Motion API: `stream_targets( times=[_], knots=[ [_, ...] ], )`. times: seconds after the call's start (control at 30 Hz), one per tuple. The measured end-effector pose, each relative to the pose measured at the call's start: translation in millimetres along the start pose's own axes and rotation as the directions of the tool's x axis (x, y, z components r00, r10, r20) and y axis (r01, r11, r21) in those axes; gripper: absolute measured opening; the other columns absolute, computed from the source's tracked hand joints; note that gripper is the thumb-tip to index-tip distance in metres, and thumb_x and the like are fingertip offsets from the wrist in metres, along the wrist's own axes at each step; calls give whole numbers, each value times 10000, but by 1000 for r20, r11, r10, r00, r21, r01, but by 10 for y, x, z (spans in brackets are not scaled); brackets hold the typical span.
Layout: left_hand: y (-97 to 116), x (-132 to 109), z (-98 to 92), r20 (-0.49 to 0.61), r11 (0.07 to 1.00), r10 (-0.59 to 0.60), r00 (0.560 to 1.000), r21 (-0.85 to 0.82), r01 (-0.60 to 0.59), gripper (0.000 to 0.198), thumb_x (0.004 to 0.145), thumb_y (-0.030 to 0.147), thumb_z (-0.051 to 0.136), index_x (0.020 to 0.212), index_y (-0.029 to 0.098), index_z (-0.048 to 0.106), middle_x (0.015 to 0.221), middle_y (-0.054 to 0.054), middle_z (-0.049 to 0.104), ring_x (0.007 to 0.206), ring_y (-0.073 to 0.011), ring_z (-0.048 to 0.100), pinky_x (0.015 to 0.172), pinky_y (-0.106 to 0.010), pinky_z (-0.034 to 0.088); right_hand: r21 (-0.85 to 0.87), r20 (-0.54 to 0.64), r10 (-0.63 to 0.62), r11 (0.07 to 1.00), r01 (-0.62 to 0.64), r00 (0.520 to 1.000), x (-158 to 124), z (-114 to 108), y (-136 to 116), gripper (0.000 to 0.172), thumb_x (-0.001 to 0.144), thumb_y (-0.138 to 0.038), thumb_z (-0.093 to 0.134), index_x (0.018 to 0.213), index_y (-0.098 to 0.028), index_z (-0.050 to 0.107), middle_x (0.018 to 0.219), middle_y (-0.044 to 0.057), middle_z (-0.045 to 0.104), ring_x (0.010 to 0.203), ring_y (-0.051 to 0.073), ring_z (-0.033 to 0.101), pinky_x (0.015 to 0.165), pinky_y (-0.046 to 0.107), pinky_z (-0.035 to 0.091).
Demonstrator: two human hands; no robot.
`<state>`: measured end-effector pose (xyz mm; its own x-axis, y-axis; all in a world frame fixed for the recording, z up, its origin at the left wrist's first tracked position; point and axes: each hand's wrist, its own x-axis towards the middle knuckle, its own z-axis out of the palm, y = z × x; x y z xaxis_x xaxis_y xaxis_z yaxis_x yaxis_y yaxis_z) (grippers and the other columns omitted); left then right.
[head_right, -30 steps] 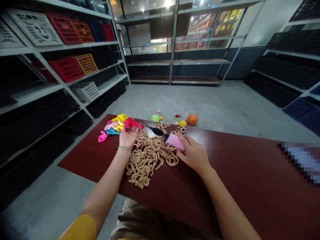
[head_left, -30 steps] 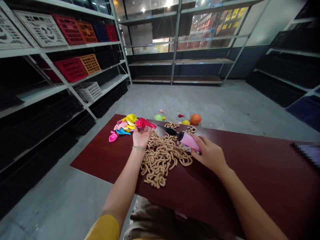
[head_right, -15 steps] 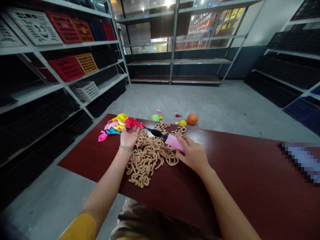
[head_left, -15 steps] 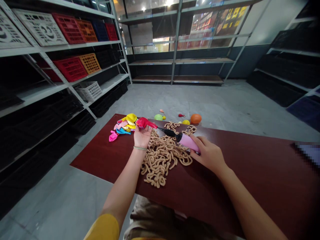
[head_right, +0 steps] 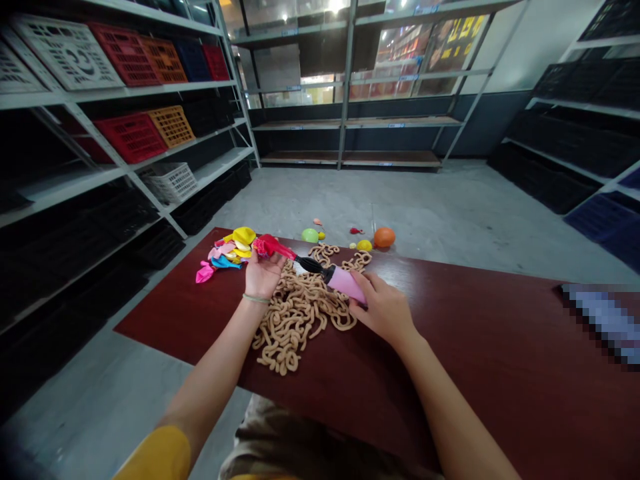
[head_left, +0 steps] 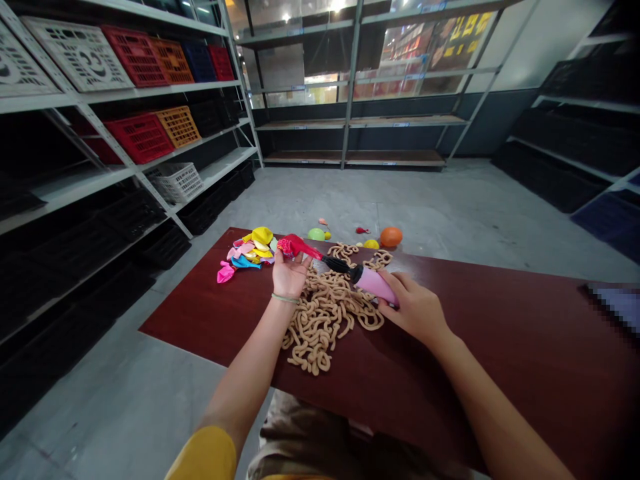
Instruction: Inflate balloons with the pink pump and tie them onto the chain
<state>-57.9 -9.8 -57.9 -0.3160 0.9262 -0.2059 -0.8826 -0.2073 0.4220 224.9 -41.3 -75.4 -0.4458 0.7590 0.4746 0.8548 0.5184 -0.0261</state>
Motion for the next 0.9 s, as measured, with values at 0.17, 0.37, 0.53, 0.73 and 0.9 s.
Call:
stream_targets(
  times=[0.17,0.37,0.53,0.73,0.9],
  knots=[
    [-69,-45,20,55,999,-3,998,37,1,411,1000,416,296,963,214,652,1089,-90,680,972,-187,649,972,-485,481,21,13,3,1000,-3,1000,2,16,-28,544,828,-350,548,1354,-219,502,1169,79,636,871,217,639,698,301,490],
    [-94,-88,17,181,998,-19,983,54,9,478,984,510,279,1012,209,649,1112,-109,680,1009,-213,654,938,-469,503,37,-9,22,999,-22,1000,1,36,-83,539,833,-340,542,1357,-223,497,1172,81,634,859,209,639,698,292,485],
    [-166,-125,49,179,990,-107,978,105,89,477,952,574,338,1057,227,647,1151,-103,670,1116,-247,630,912,-406,509,46,-62,43,998,-40,997,1,37,-119,558,835,-334,532,1380,-227,476,1178,75,634,863,202,637,698,278,482],
    [-278,-114,5,90,986,-125,988,118,114,171,952,318,503,948,202,629,943,-53,700,945,-182,680,971,-398,476,65,-112,81,995,-74,990,10,12,-130,551,832,-319,539,1372,-225,483,1185,83,633,846,207,638,695,284,489],
    [-323,-160,-4,133,971,-215,968,136,197,463,925,571,432,876,162,644,954,-117,693,1013,-241,658,968,-440,486,91,-134,94,993,-82,987,18,-11,-137,531,830,-308,538,1351,-213,495,1193,81,631,874,212,641,711,288,501]
  ],
)
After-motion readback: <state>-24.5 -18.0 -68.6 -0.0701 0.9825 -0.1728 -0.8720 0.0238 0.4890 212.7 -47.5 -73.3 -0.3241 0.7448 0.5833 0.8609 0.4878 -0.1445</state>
